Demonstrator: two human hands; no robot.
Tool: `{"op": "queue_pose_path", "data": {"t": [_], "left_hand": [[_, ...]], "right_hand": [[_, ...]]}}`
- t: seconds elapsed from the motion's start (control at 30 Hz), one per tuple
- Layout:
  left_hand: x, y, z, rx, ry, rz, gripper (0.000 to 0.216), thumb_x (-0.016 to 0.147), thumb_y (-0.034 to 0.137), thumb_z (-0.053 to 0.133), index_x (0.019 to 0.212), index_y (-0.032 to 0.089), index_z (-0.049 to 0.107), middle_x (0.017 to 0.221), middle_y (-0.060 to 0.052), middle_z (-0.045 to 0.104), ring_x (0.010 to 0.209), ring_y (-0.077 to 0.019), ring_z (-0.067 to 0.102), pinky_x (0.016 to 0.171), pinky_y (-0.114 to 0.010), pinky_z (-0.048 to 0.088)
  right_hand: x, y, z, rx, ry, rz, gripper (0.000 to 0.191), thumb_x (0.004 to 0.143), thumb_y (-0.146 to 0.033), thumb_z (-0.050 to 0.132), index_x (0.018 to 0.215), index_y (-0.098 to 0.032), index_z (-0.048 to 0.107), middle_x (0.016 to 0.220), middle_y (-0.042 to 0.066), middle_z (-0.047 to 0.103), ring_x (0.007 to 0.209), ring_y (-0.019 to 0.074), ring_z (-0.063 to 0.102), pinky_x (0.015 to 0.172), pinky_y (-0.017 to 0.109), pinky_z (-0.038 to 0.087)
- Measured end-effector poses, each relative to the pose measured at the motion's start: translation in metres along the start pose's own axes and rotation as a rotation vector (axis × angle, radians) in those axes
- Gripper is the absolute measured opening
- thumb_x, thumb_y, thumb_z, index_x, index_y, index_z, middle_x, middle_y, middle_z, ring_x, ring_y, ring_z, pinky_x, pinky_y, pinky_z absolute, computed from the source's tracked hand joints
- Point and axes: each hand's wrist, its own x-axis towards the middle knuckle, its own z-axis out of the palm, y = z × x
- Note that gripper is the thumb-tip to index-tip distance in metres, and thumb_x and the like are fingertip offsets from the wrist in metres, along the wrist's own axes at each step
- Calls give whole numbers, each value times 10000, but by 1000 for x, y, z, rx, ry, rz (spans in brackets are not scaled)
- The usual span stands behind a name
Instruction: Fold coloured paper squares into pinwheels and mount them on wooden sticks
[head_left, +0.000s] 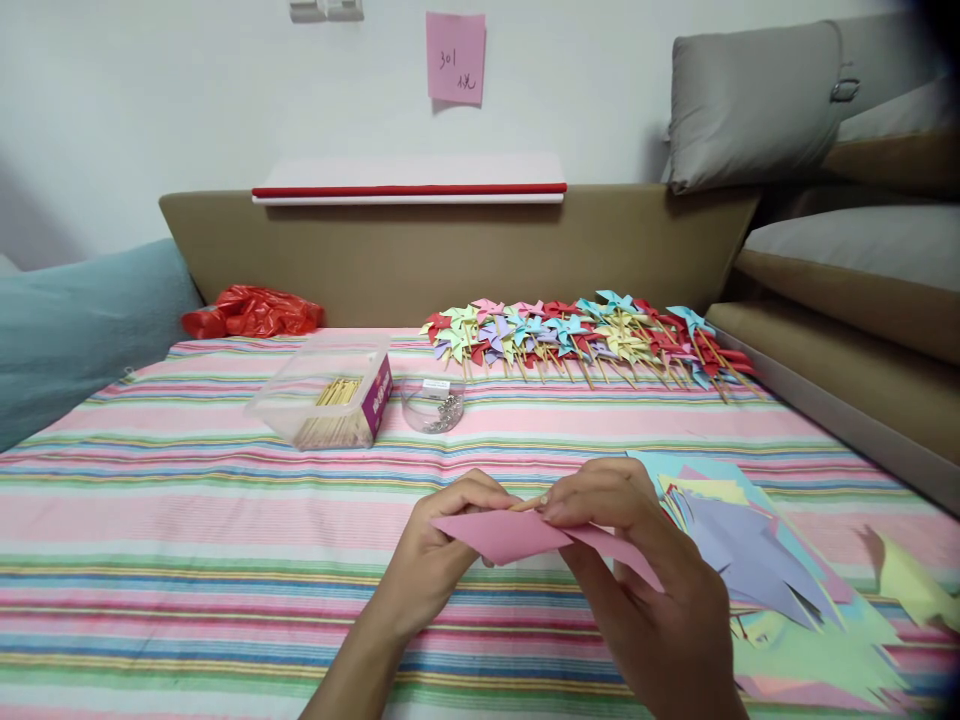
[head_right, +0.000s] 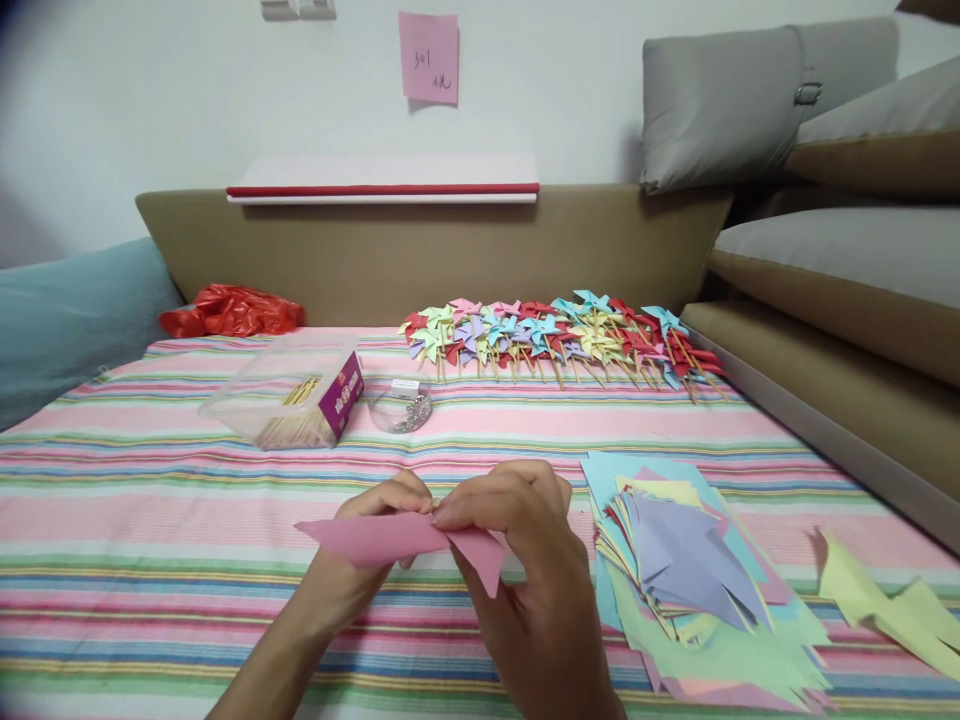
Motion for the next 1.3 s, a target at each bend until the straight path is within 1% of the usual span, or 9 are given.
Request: {"op": "queue_pose_path", "data": {"t": [0.3, 0.53, 0.73, 0.87, 0.97, 1.03, 1.1, 1.2, 1.3], "left_hand": [[1, -3, -7, -58, -61, 22, 136, 849, 214, 754, 969, 259, 801, 912, -59, 673, 839, -180, 628, 726, -270, 480], [1, 6, -16, -57, -150, 18, 182, 840, 239, 773, 1012, 292, 802, 928, -51, 669, 844, -152, 628, 726, -242, 457], [2, 8, -18, -59, -157, -3, 170, 863, 210, 743, 990, 299, 813, 899, -44, 661, 829, -142, 640, 726, -233, 468], [2, 11, -17, -9, -126, -23, 146, 848, 218, 760, 963, 287, 815, 879, -37, 664, 802, -140, 642, 708, -231, 476], [2, 14, -12, 48, -114, -133, 120, 898, 235, 704, 973, 248, 797, 880, -32, 659, 699, -121, 645, 650, -233, 486], [2, 14, -8, 54, -117, -220, 116, 917, 250, 681, 976, 225, 778, 873, -27, 669, 662, -119, 663, 653, -242, 502], [2, 15, -5, 35, -119, -280, 98, 903, 263, 704, 959, 209, 764, 847, -21, 685, 687, -134, 692, 669, -239, 508], [3, 15, -1, 37, -118, -333, 115, 875, 282, 739, 930, 181, 741, 808, -22, 693, 731, -150, 712, 645, -210, 491], [4, 12, 2, 39, -87, -370, 196, 853, 306, 763, 972, 162, 705, 830, -32, 704, 720, -160, 726, 624, -207, 499]], "right_hand": [[-2, 2, -3, 0, -21, -45, 264, 893, -33, 564, 1019, -253, 640, 931, -3, 703, 960, 193, 592, 847, 377, 461], [-1, 2, 0, 7, -12, -78, 259, 889, -25, 586, 1003, -251, 637, 930, -14, 715, 945, 182, 610, 845, 376, 458], [0, 1, 0, -3, -14, -81, 229, 894, -48, 610, 998, -250, 635, 924, -15, 722, 931, 178, 620, 853, 377, 457], [-1, 4, 1, -5, 4, -64, 187, 910, -92, 619, 994, -258, 638, 907, -11, 720, 934, 186, 611, 838, 376, 459], [-5, 10, 5, -1, 45, 25, 148, 927, -142, 623, 990, -275, 644, 908, -2, 701, 938, 196, 614, 827, 375, 468], [-7, 13, 8, -18, 94, 147, 87, 924, -202, 648, 962, -280, 652, 904, 1, 689, 919, 200, 622, 808, 368, 476], [-8, 15, 12, -14, 150, 293, 58, 899, -283, 691, 941, -275, 651, 898, 4, 689, 887, 204, 634, 776, 354, 485], [-7, 15, 18, 100, 211, 495, 219, 855, -372, 729, 1021, -272, 626, 971, 18, 706, 935, 214, 649, 788, 345, 500], [-5, 17, 20, 201, 265, 600, 427, 828, -425, 739, 1180, -268, 555, 1082, 49, 697, 1019, 225, 639, 879, 374, 498]]}}
